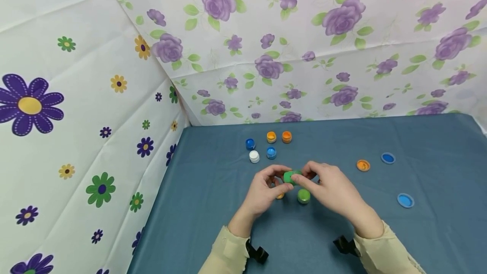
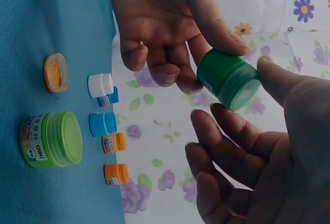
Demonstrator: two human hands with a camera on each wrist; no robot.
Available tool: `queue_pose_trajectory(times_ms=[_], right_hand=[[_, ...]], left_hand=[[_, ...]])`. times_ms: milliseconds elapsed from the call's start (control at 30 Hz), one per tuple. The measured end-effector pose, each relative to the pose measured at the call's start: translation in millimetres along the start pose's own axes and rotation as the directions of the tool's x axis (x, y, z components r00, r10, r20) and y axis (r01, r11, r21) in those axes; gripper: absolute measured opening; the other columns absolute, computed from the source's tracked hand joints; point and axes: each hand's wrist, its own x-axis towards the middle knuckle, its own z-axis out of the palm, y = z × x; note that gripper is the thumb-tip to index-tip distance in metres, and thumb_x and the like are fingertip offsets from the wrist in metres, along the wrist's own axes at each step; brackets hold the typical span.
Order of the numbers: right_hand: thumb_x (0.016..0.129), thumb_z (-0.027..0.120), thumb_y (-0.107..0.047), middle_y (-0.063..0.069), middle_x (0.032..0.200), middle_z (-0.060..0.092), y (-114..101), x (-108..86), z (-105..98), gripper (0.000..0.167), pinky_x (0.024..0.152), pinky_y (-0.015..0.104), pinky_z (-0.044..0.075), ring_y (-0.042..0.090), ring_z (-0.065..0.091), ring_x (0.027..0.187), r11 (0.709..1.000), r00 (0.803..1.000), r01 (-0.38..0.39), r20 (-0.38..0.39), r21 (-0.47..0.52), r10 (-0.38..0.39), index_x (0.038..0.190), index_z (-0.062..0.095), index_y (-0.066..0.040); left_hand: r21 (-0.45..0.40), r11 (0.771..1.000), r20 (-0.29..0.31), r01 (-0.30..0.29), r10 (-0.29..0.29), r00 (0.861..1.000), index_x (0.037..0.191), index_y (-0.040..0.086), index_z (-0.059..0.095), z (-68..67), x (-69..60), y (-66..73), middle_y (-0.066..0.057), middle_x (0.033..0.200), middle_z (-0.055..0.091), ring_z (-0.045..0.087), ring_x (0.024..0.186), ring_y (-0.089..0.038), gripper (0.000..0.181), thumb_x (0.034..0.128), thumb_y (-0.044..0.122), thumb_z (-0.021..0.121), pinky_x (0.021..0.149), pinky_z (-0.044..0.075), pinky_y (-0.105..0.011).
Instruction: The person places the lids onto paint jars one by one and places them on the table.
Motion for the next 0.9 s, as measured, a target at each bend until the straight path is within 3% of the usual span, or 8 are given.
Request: queue_pose_trajectory(times_ms=[100, 200, 467, 567, 700, 900], right_hand=[[0.106, 0.058, -0.061, -0.006, 0.072, 0.06, -2, -0.5, 0, 0.045, 0.054, 0.033, 0.043, 0.014, 0.052, 0.057, 1.0, 1.0, -0.027, 0.01, -0.002, 0.027, 0.085, 0.066, -0.022], [0.108, 0.051, -0.063, -0.005, 0.063, 0.053, -3, -1.3, 0, 0.055, 0.05, 0.033, 0.038, 0.017, 0.044, 0.051, 0.998, 0.998, -0.056, 0.026, 0.006, 0.056, 0.077, 0.064, -0.02], [0.113, 0.043, -0.059, -0.006, 0.068, 0.062, 3, -4.9, -6, 0.059, 0.055, 0.038, 0.044, 0.02, 0.051, 0.056, 0.996, 0.996, -0.093, 0.004, 0.008, 0.093, 0.079, 0.073, -0.022], [0.113, 0.046, -0.056, -0.007, 0.077, 0.066, 5, -5.2, -8, 0.049, 0.061, 0.038, 0.048, 0.018, 0.059, 0.065, 0.998, 0.997, -0.068, -0.036, 0.018, 0.069, 0.089, 0.073, -0.024], [0.114, 0.052, -0.047, -0.008, 0.096, 0.072, 6, -5.1, -9, 0.034, 0.073, 0.039, 0.055, 0.017, 0.07, 0.088, 0.999, 0.997, -0.001, -0.074, 0.045, 0.004, 0.113, 0.075, -0.022], [0.111, 0.065, -0.026, -0.004, 0.119, 0.073, 5, -6.8, -12, 0.029, 0.075, 0.035, 0.057, 0.01, 0.067, 0.093, 0.993, 0.992, 0.11, -0.059, 0.048, -0.107, 0.139, 0.068, -0.023]], left_hand=[[-0.003, 1.0, 0.02, 0.0, 0.0, 1.0, 0.132, 0.007, 0.072, 0.3, -0.2, 0.8, -0.011, 0.117, 0.068, 0.056, 0.081, -0.029, 0.032, 0.1009, 0.01, 0.077, 0.065, 0.051, -0.029], [-0.004, 1.0, 0.031, 0.005, -0.004, 1.0, 0.133, 0.007, 0.072, 0.6, -0.6, 1.0, -0.01, 0.116, 0.067, 0.055, 0.077, -0.029, 0.032, 0.1014, 0.011, 0.077, 0.064, 0.052, -0.029], [-0.002, 1.0, -0.018, 0.013, -0.013, 1.0, 0.132, 0.007, 0.072, 1.7, -0.1, 1.4, -0.01, 0.119, 0.069, 0.06, 0.099, -0.02, 0.032, 0.1014, 0.011, 0.076, 0.079, 0.049, -0.033], [-0.007, 1.0, -0.033, 0.022, -0.022, 0.999, 0.132, 0.007, 0.072, 1.5, -0.1, 1.2, -0.009, 0.117, 0.069, 0.06, 0.098, -0.018, 0.031, 0.102, 0.013, 0.076, 0.08, 0.049, -0.033], [-0.011, 0.999, -0.043, 0.041, -0.041, 0.998, 0.133, 0.006, 0.072, 1.0, -0.3, 1.5, -0.007, 0.116, 0.068, 0.06, 0.098, -0.02, 0.031, 0.1029, 0.015, 0.075, 0.079, 0.049, -0.028], [-0.024, 0.997, -0.044, 0.069, -0.07, 0.997, 0.134, 0.005, 0.07, 0.4, -0.8, 2.1, -0.008, 0.117, 0.068, 0.059, 0.099, -0.031, 0.031, 0.1051, 0.017, 0.072, 0.076, 0.05, -0.028]])
